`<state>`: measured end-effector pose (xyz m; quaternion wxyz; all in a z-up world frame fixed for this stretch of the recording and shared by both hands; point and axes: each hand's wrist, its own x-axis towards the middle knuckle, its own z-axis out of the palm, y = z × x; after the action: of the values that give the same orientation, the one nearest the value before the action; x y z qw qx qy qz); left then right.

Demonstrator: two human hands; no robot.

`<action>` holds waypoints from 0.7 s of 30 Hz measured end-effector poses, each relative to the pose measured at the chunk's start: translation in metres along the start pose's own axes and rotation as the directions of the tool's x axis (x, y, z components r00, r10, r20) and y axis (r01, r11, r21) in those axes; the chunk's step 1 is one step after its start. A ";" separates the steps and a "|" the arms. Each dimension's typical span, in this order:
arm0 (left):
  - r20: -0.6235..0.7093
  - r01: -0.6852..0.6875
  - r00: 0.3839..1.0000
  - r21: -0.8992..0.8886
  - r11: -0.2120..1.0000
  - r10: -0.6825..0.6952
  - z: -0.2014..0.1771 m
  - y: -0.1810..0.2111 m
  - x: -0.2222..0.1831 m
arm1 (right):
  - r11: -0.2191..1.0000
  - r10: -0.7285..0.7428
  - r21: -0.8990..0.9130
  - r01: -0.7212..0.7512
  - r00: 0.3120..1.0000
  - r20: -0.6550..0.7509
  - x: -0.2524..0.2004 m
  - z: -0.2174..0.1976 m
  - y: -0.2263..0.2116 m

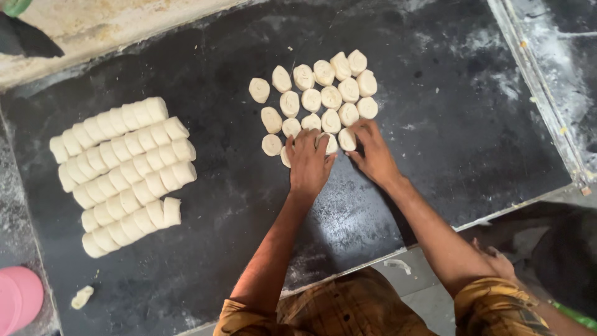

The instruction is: The person places small rolls of dough onto a metal tray and then portions a large piece of dough into smaller pieces by hand on a floured surface.

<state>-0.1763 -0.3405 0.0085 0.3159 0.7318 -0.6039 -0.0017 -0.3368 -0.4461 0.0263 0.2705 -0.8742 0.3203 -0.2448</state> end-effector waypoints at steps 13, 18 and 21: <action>-0.156 0.183 0.966 -0.149 0.972 -0.206 -0.089 -0.026 -0.081 | 0.983 0.009 0.185 -0.016 0.999 0.042 -0.022 0.053 -0.107; -0.274 0.324 0.895 -0.145 0.935 -0.353 -0.191 -0.125 -0.165 | 0.928 -0.185 0.367 0.061 0.931 0.313 -0.014 0.172 -0.199; -0.146 0.263 0.959 0.153 0.953 -0.242 -0.239 -0.182 -0.196 | 0.923 -0.265 0.361 0.132 0.900 0.347 -0.011 0.236 -0.247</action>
<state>0.0232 -0.0438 0.0405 0.2863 0.8261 -0.4822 0.0556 -0.0968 -0.2044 0.0059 0.4438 -0.8761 0.1228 -0.1426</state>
